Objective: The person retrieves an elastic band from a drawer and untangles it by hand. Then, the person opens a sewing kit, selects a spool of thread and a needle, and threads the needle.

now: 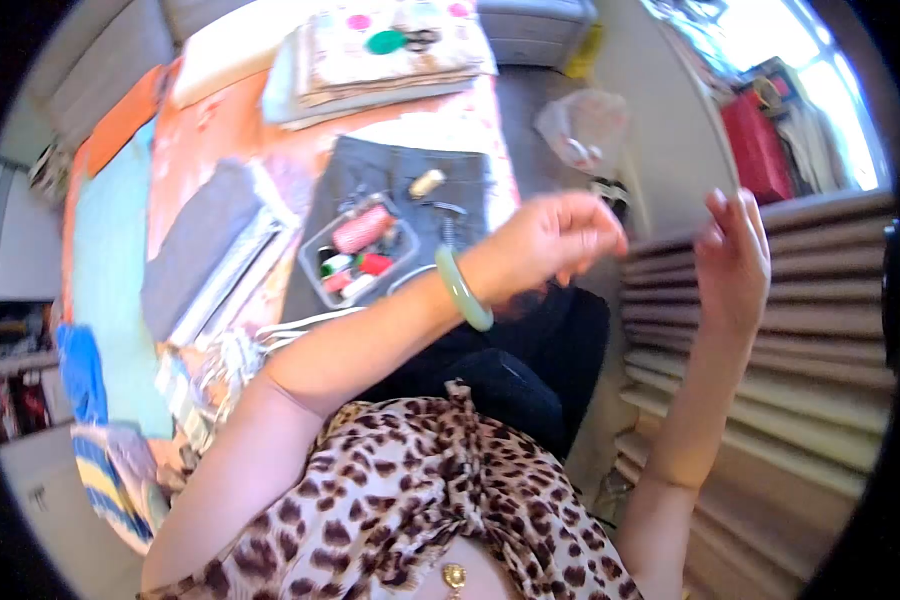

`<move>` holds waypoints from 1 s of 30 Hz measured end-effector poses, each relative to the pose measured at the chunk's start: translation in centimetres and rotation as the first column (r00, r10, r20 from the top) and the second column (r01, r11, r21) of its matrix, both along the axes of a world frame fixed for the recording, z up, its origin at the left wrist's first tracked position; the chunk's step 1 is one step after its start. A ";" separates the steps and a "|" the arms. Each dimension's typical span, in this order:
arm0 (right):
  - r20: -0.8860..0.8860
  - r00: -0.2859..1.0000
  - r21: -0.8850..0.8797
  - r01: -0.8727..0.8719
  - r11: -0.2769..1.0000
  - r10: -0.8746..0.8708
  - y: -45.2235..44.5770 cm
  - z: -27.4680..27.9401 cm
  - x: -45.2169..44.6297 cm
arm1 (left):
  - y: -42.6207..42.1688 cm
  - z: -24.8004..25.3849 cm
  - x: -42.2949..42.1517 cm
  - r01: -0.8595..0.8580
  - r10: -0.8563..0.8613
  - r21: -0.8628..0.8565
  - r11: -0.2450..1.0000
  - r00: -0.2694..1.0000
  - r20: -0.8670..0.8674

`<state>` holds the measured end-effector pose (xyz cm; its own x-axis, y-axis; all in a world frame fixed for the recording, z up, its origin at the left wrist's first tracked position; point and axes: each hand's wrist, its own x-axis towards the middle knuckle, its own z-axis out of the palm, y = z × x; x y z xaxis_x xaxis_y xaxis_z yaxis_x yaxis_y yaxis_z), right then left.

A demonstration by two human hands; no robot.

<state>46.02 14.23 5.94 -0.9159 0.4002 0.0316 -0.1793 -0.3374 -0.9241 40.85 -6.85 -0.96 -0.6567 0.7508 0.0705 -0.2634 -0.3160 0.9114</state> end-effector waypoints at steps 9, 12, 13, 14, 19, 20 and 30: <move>-0.079 0.947 -0.303 -0.319 0.898 0.310 4.4 -6.4 1.4 | -9.3 -11.7 4.5 -0.097 0.127 -0.407 0.908 0.991 0.046; -0.020 0.980 -0.272 -0.196 0.942 0.198 3.9 -6.1 0.9 | -11.1 -12.5 4.6 -0.086 0.158 -0.357 0.930 0.971 0.181; -0.001 0.989 -0.235 -0.145 0.961 0.149 3.8 -5.8 0.8 | -11.4 -12.5 4.4 -0.085 0.163 -0.405 0.910 0.973 0.162; -0.032 0.979 -0.275 -0.202 0.940 0.201 3.6 -6.0 0.6 | -11.5 -12.6 4.3 -0.085 0.171 -0.413 0.907 0.969 0.177; 0.059 0.996 -0.192 -0.061 0.980 0.073 1.8 -5.4 -0.4 | -11.9 -11.8 3.5 -0.095 0.207 -0.433 0.896 0.953 0.220; 0.066 0.996 -0.191 -0.053 0.980 0.066 1.9 -5.4 -0.4 | -11.9 -11.6 3.5 -0.094 0.208 -0.449 0.889 0.955 0.211; 0.099 0.992 -0.128 -0.065 0.990 0.078 1.2 -7.1 0.2 | -12.1 -14.0 4.7 -0.195 0.233 -0.616 0.763 0.972 -0.019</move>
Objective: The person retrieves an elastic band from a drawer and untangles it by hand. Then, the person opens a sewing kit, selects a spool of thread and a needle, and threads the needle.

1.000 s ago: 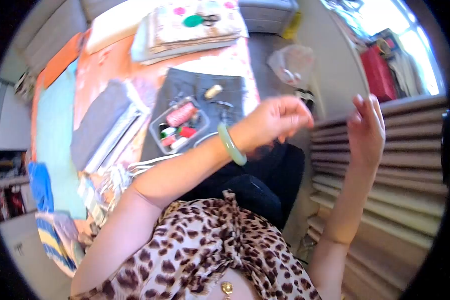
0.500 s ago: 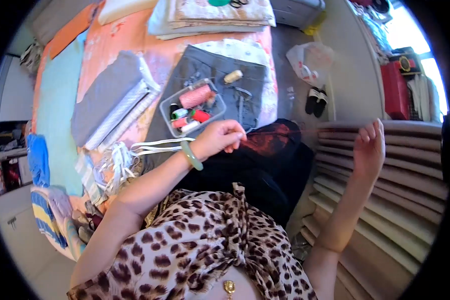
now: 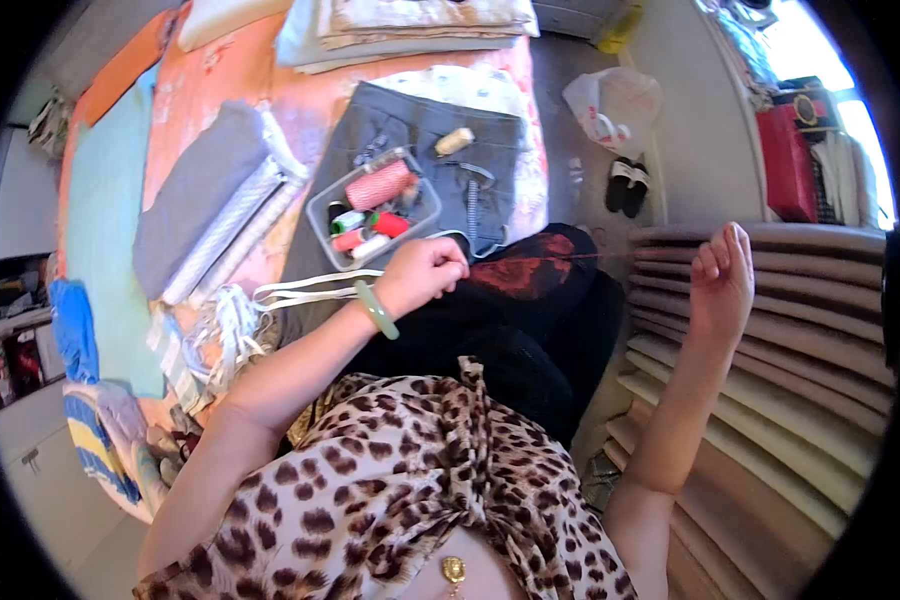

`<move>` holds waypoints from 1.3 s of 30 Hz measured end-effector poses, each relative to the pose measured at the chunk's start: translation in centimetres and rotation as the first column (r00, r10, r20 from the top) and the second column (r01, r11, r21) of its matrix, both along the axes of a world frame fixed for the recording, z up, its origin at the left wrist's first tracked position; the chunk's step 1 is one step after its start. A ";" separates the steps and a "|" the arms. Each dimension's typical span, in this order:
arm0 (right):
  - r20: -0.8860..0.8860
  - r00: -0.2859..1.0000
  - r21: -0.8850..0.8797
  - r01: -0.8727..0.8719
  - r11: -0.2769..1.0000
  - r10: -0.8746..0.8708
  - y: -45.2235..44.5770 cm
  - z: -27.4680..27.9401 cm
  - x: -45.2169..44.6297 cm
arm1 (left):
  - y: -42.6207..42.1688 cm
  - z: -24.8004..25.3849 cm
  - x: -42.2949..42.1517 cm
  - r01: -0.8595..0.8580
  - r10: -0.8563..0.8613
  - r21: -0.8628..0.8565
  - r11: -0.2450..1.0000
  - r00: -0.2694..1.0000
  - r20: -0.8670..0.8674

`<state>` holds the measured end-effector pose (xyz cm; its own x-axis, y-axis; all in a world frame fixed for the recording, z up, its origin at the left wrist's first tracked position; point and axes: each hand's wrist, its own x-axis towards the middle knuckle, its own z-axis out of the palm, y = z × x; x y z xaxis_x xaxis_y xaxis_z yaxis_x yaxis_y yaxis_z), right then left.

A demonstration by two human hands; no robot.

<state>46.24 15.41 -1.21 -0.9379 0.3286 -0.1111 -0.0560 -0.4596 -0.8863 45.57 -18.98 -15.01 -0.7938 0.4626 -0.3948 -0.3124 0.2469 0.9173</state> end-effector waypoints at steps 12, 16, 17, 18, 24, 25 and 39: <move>0.029 1.000 0.073 -0.002 0.997 0.000 -1.0 -0.6 1.2 | -1.1 -0.3 2.2 -0.001 -0.007 0.039 0.999 0.983 0.185; 0.023 0.999 0.049 0.025 0.998 -0.027 -0.4 -1.2 1.7 | -1.4 -0.1 2.3 0.025 -0.076 0.172 0.985 0.951 0.300; 0.018 0.999 0.043 0.027 0.999 -0.027 -0.2 -1.3 1.7 | -1.4 0.2 2.2 0.037 -0.090 0.184 0.982 0.953 0.288; 0.038 0.998 0.065 0.049 0.997 -0.051 0.0 -1.4 1.8 | -1.4 0.7 2.1 0.046 -0.099 0.193 0.980 0.956 0.275; -0.057 0.992 0.141 0.122 0.983 -0.115 1.8 0.1 3.4 | -4.8 3.0 0.9 0.056 -0.076 -0.113 0.992 0.980 -0.182; -0.084 0.987 0.144 0.147 0.979 -0.136 2.2 0.7 3.7 | -5.9 3.3 0.2 0.027 -0.098 -0.217 0.976 0.941 -0.325; -0.093 0.985 0.141 0.155 0.978 -0.143 2.8 1.2 5.1 | -7.4 2.0 -5.8 0.026 -0.662 -0.772 0.636 0.533 -0.527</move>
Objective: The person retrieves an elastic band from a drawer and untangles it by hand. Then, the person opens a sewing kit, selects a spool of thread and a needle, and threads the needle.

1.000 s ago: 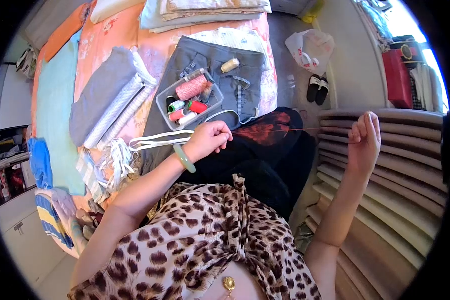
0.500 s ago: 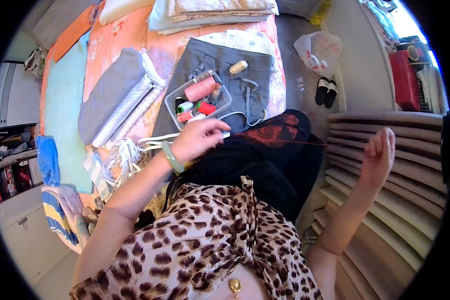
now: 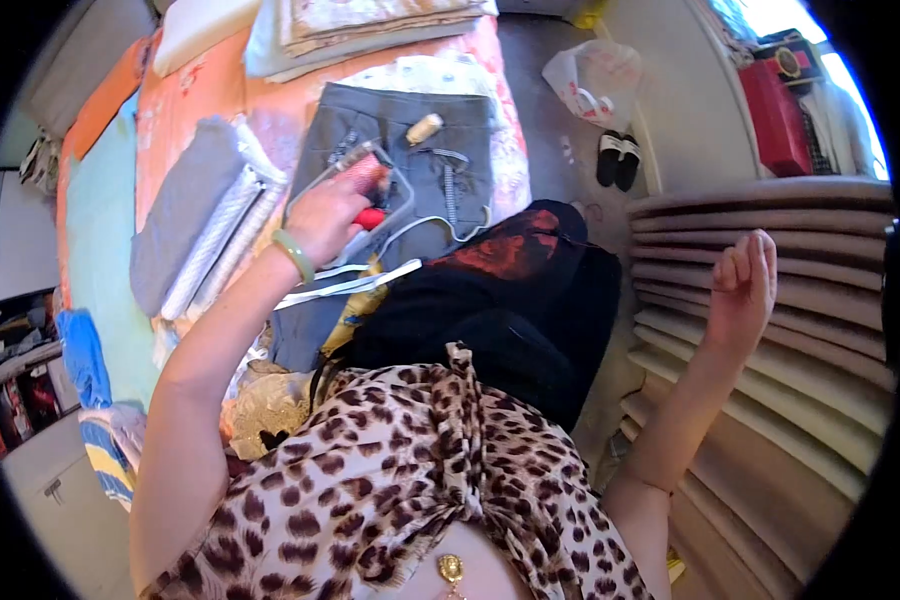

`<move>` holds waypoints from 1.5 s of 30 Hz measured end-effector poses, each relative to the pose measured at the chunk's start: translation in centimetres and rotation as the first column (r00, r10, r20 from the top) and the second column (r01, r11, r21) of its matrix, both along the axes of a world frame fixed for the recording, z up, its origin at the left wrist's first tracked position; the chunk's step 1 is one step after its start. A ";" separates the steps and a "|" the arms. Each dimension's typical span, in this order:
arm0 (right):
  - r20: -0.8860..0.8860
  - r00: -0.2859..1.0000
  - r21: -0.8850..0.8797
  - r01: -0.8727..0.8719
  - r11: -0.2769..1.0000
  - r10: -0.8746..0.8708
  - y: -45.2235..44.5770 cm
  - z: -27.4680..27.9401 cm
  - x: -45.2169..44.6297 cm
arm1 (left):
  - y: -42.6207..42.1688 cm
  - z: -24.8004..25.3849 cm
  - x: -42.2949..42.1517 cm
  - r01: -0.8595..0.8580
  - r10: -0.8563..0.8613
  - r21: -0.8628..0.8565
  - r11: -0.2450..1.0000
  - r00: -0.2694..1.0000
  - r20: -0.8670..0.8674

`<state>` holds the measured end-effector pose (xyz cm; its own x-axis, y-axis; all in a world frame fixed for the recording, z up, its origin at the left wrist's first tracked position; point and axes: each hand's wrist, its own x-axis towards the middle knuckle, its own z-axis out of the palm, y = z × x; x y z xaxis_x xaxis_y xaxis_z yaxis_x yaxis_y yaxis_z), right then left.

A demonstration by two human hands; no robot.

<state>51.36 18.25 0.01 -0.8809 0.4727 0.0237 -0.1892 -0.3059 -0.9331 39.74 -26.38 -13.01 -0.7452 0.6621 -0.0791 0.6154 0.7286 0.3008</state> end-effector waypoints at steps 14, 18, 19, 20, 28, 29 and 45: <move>-0.101 0.993 0.043 -0.059 0.997 0.063 -0.8 2.8 0.1 | -2.7 9.2 2.0 -0.403 0.270 0.416 0.815 0.900 0.344; -0.181 0.977 0.079 -0.097 0.992 0.110 -1.5 4.2 0.1 | -2.4 10.9 1.3 -0.582 0.172 0.620 0.526 0.787 0.593; -0.204 0.966 0.055 -0.151 0.987 0.159 -1.9 4.7 0.1 | -1.7 11.3 0.9 -0.606 0.130 0.666 0.435 0.774 0.619; -0.228 0.952 0.036 -0.201 0.979 0.204 -2.1 5.3 0.1 | -0.8 11.7 0.6 -0.625 0.079 0.704 0.338 0.764 0.640; -0.333 0.790 0.158 -0.492 0.856 0.515 -4.8 11.2 0.5 | 10.8 5.4 -1.5 -0.639 -0.226 0.605 0.474 0.576 0.785; -0.333 0.756 0.143 -0.550 0.823 0.563 -4.8 12.0 0.2 | 12.5 3.9 -1.5 -0.602 -0.229 0.606 0.520 0.585 0.778; -0.298 0.829 0.091 -0.469 0.879 0.473 -0.3 10.7 -3.7 | 19.9 2.6 3.4 -0.503 -0.596 0.496 0.708 -0.050 0.801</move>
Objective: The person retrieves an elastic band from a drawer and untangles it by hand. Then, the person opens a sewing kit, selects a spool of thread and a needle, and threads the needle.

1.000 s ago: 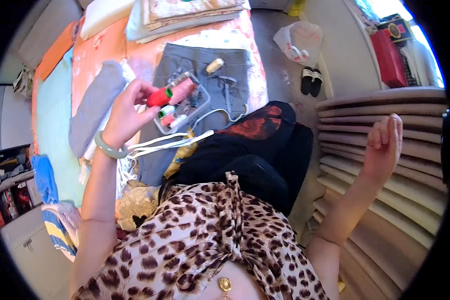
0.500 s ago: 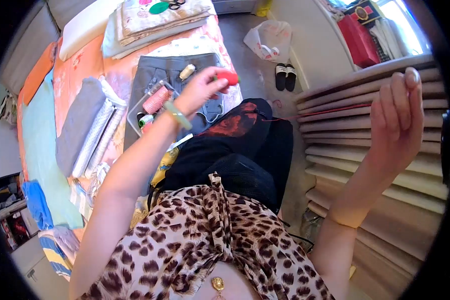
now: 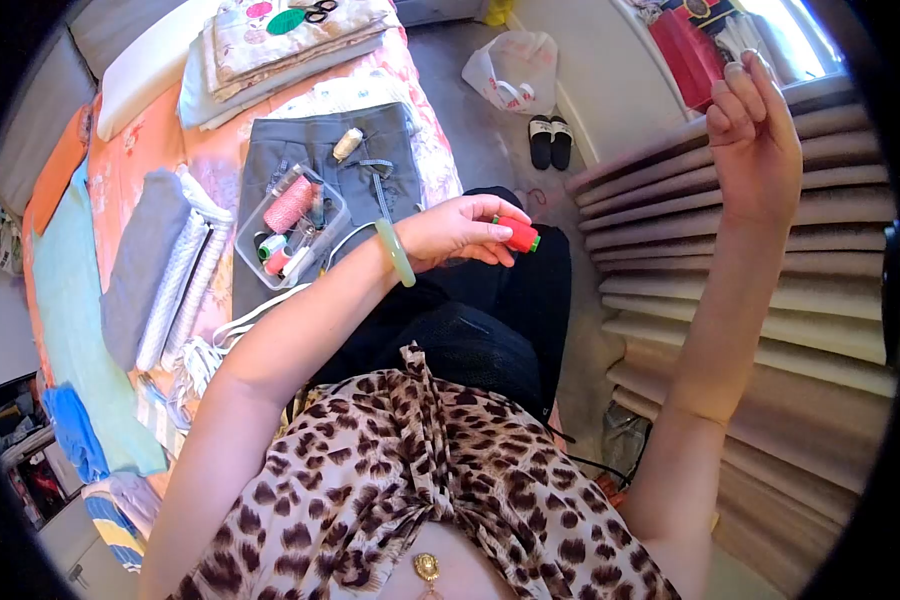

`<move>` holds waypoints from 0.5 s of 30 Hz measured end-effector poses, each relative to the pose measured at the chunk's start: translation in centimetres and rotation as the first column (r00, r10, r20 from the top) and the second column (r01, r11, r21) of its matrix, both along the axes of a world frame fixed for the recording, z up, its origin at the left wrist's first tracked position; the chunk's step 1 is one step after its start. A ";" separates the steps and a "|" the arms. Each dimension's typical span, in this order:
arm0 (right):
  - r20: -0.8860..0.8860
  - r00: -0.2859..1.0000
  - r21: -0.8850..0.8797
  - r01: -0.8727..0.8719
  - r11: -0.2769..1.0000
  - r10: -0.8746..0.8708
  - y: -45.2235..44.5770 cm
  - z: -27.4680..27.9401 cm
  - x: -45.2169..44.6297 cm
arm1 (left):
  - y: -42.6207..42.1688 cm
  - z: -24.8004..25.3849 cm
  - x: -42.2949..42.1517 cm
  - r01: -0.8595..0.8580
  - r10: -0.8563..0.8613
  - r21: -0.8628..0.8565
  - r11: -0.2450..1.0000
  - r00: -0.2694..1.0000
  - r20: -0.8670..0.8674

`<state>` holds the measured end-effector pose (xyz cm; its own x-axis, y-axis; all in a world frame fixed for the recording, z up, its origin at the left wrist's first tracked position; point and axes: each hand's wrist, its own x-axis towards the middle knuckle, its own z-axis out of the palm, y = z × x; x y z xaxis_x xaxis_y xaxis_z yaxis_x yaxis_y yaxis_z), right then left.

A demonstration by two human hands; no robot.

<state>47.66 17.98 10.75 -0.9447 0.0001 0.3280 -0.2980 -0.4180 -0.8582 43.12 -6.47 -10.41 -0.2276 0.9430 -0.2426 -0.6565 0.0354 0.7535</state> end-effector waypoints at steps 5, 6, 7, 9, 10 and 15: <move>0.025 0.999 -0.009 0.037 0.999 -0.037 1.0 -0.5 0.3 | 0.0 0.0 0.4 0.013 -0.012 -0.022 1.000 1.000 0.028; 0.022 0.999 -0.015 0.037 0.999 -0.037 1.5 -0.8 0.2 | -0.1 0.0 0.4 0.013 -0.012 -0.028 1.000 1.000 0.029; 0.019 0.999 -0.021 0.038 0.999 -0.037 1.8 -1.0 0.1 | -0.2 0.0 0.4 0.013 -0.011 -0.035 0.999 0.999 0.030; 0.027 0.995 -0.014 0.101 0.995 -0.101 2.0 -1.4 0.1 | -0.5 0.3 0.2 0.024 -0.023 -0.051 0.998 1.000 0.022; 0.032 0.991 -0.010 0.133 0.991 -0.132 2.1 -1.7 0.2 | -0.7 0.5 0.2 0.030 -0.029 -0.059 0.998 0.999 0.018; 0.042 0.989 -0.007 0.145 0.989 -0.145 3.1 -2.7 0.5 | -1.6 1.2 0.2 -0.015 0.012 -0.074 0.997 0.999 -0.044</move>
